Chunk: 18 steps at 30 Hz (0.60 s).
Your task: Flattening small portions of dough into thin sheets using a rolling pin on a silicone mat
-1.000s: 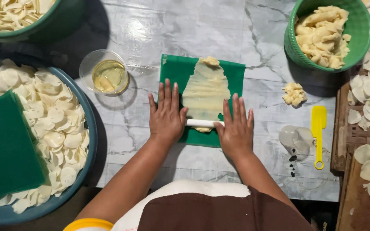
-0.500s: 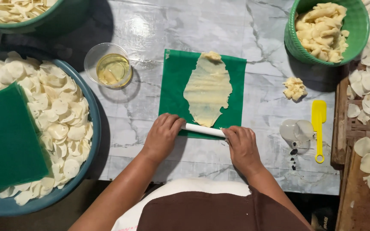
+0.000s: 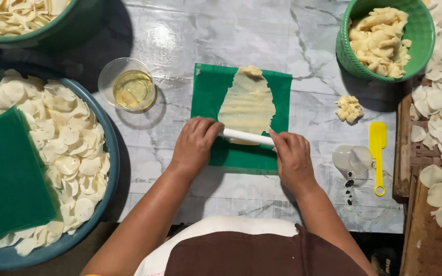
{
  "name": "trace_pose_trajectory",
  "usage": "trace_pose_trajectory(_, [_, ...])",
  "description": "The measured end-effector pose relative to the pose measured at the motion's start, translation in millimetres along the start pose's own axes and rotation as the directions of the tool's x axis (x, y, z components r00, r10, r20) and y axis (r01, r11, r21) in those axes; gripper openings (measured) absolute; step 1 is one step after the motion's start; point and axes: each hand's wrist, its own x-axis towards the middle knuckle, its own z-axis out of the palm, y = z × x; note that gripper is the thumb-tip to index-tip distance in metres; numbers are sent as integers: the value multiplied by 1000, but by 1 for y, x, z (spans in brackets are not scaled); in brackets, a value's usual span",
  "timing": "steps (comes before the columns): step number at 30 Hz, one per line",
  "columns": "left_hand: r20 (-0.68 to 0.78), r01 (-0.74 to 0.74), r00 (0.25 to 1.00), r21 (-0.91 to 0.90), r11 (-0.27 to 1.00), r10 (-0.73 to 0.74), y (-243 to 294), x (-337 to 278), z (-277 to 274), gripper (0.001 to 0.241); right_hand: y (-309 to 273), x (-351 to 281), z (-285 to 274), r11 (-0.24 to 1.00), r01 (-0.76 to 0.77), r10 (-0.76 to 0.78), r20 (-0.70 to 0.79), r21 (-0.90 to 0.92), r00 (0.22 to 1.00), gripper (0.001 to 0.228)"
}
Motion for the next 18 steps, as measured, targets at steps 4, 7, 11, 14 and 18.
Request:
trace_pose_trajectory(4, [34,44,999,-69,997,-41,5,-23,4,27,-2,-14,14,1000,23,-23,-17,18,1000,44])
trace_pose_trajectory(7, [138,138,983,-100,985,-124,12,-8,-5,48,-13,0,13,995,-65,73,105,-73,992,58])
trace_pose_trajectory(11, [319,260,916,-12,966,-243,21,9,-10,57,-23,16,13,984,-136,153,149,-118,977,70])
trace_pose_trajectory(14, [381,265,888,36,964,-259,36,-7,-22,61,-39,-2,6,976,-189,207,208,-104,956,72])
trace_pose_trajectory(18, [471,322,828,46,946,-305,29,7,-17,63,-33,2,19,968,-195,227,212,-160,951,71])
